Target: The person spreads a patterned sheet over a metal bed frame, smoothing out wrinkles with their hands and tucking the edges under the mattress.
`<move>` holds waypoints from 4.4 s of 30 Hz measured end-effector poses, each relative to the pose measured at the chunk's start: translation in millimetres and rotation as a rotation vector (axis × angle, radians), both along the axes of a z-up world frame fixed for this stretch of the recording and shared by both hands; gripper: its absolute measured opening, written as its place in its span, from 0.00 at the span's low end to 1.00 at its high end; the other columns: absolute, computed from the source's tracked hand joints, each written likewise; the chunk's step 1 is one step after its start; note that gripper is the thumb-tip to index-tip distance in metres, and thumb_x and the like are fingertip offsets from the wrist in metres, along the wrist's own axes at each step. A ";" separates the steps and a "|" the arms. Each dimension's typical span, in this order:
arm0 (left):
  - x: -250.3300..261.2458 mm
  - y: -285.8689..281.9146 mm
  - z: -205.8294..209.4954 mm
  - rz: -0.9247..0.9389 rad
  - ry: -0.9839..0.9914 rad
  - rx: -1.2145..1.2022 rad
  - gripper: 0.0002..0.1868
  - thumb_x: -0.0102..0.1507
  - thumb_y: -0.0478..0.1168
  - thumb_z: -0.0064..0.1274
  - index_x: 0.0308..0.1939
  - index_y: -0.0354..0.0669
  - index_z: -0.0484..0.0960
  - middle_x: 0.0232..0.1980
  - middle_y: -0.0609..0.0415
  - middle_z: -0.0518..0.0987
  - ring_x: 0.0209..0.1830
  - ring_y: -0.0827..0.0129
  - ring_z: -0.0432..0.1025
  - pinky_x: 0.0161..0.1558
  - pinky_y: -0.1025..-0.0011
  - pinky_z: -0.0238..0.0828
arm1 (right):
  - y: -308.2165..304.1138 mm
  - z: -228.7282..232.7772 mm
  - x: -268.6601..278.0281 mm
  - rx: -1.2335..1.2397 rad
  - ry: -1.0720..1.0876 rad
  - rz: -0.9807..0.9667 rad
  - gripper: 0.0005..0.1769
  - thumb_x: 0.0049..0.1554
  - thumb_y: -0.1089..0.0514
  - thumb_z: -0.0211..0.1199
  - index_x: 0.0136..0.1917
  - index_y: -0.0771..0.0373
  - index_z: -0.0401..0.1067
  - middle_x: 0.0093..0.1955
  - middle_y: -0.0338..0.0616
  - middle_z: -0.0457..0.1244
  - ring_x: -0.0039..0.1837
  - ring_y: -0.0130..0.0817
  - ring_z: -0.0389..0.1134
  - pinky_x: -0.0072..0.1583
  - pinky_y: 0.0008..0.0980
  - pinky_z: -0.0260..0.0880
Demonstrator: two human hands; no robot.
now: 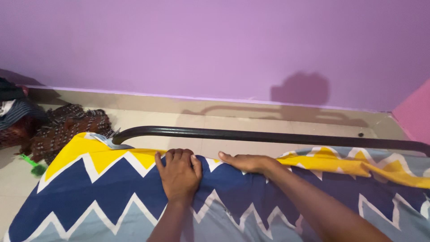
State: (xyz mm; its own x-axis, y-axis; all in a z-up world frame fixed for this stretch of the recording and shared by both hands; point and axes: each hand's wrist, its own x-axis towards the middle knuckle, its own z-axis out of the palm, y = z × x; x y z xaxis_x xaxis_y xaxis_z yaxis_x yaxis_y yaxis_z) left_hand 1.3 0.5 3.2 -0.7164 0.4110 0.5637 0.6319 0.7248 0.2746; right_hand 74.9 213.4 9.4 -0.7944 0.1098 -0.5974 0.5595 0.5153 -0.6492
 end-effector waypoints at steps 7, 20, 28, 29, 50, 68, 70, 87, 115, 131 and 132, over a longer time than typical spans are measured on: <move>-0.7 -0.3 -2.8 0.023 0.014 -0.033 0.16 0.63 0.48 0.43 0.41 0.45 0.84 0.48 0.52 0.82 0.58 0.57 0.70 0.71 0.42 0.47 | -12.6 21.6 11.0 0.526 0.147 0.082 0.53 0.57 0.20 0.32 0.56 0.63 0.80 0.57 0.59 0.70 0.65 0.55 0.69 0.68 0.48 0.64; 0.3 3.6 -3.6 0.026 -0.001 -0.037 0.16 0.63 0.47 0.43 0.41 0.46 0.85 0.48 0.53 0.82 0.59 0.57 0.70 0.72 0.42 0.47 | 7.6 2.0 22.1 0.429 0.264 -0.071 0.42 0.61 0.26 0.42 0.56 0.64 0.79 0.53 0.57 0.72 0.60 0.51 0.72 0.63 0.44 0.69; -1.9 3.4 -5.4 0.033 0.008 -0.048 0.16 0.63 0.48 0.43 0.41 0.47 0.86 0.48 0.53 0.83 0.59 0.57 0.70 0.72 0.41 0.47 | 1.7 10.5 100.9 0.677 0.690 -0.458 0.25 0.61 0.41 0.54 0.41 0.61 0.82 0.34 0.52 0.70 0.40 0.50 0.72 0.46 0.45 0.70; -1.3 3.3 -5.8 0.032 0.008 -0.056 0.17 0.63 0.48 0.43 0.41 0.47 0.86 0.48 0.54 0.83 0.59 0.57 0.70 0.72 0.42 0.47 | 2.5 0.8 103.0 0.642 0.782 -0.455 0.24 0.61 0.42 0.54 0.40 0.60 0.83 0.34 0.52 0.70 0.38 0.49 0.72 0.45 0.45 0.69; 48.7 43.4 -6.5 -0.115 -0.115 0.211 0.12 0.66 0.46 0.49 0.47 0.56 0.87 0.51 0.62 0.85 0.69 0.55 0.65 0.72 0.37 0.35 | 15.9 -35.3 88.7 0.635 1.008 -0.576 0.16 0.61 0.52 0.59 0.40 0.60 0.83 0.39 0.47 0.73 0.43 0.46 0.74 0.49 0.40 0.71; 80.6 47.9 -2.0 -0.370 -0.173 0.190 0.15 0.65 0.48 0.48 0.52 0.52 0.84 0.56 0.58 0.82 0.68 0.55 0.65 0.72 0.40 0.37 | -11.9 -36.8 121.3 0.732 1.076 -0.382 0.18 0.64 0.55 0.50 0.61 0.56 0.77 0.67 0.44 0.68 0.75 0.46 0.61 0.75 0.48 0.52; 82.4 48.4 -5.7 -0.362 -0.175 0.201 0.15 0.66 0.47 0.48 0.52 0.52 0.84 0.56 0.58 0.82 0.68 0.56 0.65 0.74 0.40 0.37 | -12.4 -42.9 121.0 0.747 0.935 -0.397 0.20 0.63 0.49 0.51 0.63 0.51 0.76 0.68 0.43 0.65 0.76 0.46 0.57 0.74 0.56 0.42; 70.6 38.1 -16.1 -0.281 -0.104 0.032 0.25 0.65 0.57 0.47 0.62 0.53 0.77 0.66 0.51 0.73 0.73 0.52 0.57 0.72 0.40 0.37 | -23.5 -26.8 130.3 0.917 0.997 -0.513 0.21 0.67 0.49 0.49 0.70 0.51 0.71 0.76 0.50 0.58 0.81 0.48 0.52 0.77 0.58 0.40; 76.2 40.5 -20.0 -0.343 -0.020 0.029 0.24 0.67 0.50 0.45 0.65 0.49 0.75 0.68 0.51 0.72 0.74 0.50 0.58 0.70 0.33 0.37 | -39.5 -44.8 115.7 0.857 0.853 -0.324 0.32 0.62 0.40 0.51 0.75 0.53 0.64 0.78 0.53 0.54 0.80 0.48 0.49 0.75 0.61 0.35; 68.6 50.8 -24.0 -0.318 -0.056 -0.028 0.24 0.67 0.51 0.43 0.65 0.52 0.75 0.68 0.52 0.73 0.74 0.53 0.57 0.71 0.33 0.33 | -11.7 -61.9 105.9 0.996 0.740 -0.505 0.29 0.64 0.37 0.48 0.71 0.53 0.68 0.75 0.51 0.57 0.79 0.50 0.51 0.72 0.64 0.41; 67.1 51.7 -23.8 -0.316 -0.059 -0.035 0.24 0.67 0.51 0.43 0.65 0.52 0.75 0.68 0.52 0.73 0.74 0.53 0.57 0.71 0.33 0.33 | -9.9 -61.2 105.1 0.996 0.741 -0.513 0.29 0.64 0.38 0.48 0.71 0.53 0.68 0.75 0.51 0.57 0.79 0.50 0.51 0.72 0.64 0.41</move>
